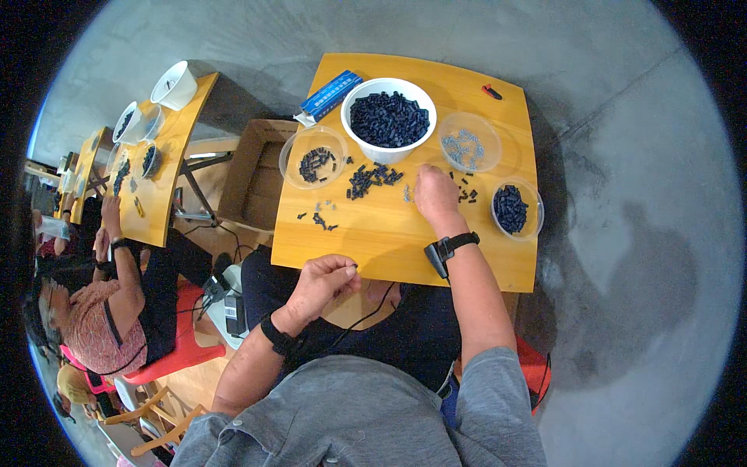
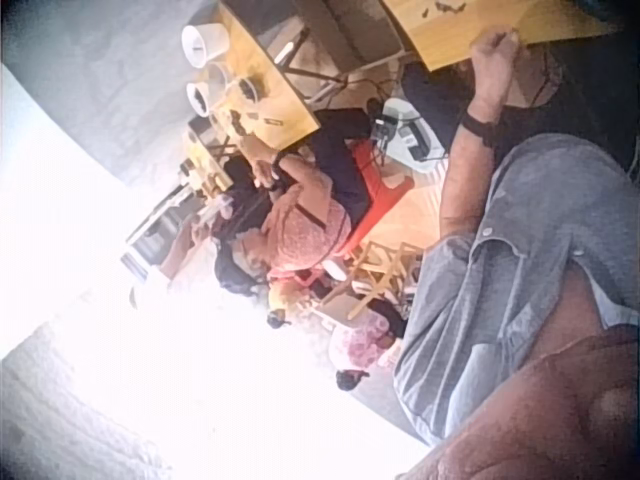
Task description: Assembling small black plastic parts by inserting small yellow components.
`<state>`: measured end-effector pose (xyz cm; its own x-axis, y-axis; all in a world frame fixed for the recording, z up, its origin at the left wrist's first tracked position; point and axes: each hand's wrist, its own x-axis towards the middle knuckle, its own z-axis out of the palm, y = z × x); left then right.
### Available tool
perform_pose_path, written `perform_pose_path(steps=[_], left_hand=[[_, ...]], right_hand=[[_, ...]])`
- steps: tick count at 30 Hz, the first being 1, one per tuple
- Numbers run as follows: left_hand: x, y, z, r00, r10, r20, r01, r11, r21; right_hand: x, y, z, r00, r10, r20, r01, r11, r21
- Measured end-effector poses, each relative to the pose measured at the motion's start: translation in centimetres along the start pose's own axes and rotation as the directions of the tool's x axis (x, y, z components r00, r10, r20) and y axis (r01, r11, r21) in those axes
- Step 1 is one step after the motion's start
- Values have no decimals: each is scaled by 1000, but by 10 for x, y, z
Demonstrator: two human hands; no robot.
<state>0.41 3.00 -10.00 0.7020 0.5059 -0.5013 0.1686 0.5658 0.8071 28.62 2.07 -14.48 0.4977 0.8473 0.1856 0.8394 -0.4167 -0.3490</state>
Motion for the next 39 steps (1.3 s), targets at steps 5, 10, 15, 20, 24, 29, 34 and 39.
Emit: perform_pose_path(steps=[5, 10, 15, 20, 24, 29, 34, 39], left_hand=[[-3, 15, 9, 1000, 5, -11, -6, 997, -75], [-2, 24, 10, 994, 105, -35, -108, 985, -136], [-10, 36, 16, 978, 207, 12, -202, 965, -167], [-19, 40, 23, 961, 274, 44, -262, 948, -181], [-26, 40, 25, 940, 332, 71, -322, 938, -131], [-36, 42, 31, 928, 366, 73, -365, 931, -22], [-45, 41, 33, 937, 340, 75, -342, 939, 17], [-54, 42, 35, 933, 346, 102, -353, 934, 61]], right_hand=[[1, 7, 2, 999, 38, -19, -37, 999, 20], [-9, 10, -12, 965, 243, 95, -256, 810, 528], [-31, -20, -57, 933, 252, 259, -353, 483, 801], [-58, -59, -98, 950, 37, 311, -304, 344, 888], [-78, -86, -123, 914, -174, 366, -295, 332, 896], [-92, -104, -139, 873, -282, 398, -302, 329, 895], [-99, -107, -144, 853, -333, 401, -275, 367, 889], [-104, -114, -155, 835, -337, 435, -282, 417, 864]])
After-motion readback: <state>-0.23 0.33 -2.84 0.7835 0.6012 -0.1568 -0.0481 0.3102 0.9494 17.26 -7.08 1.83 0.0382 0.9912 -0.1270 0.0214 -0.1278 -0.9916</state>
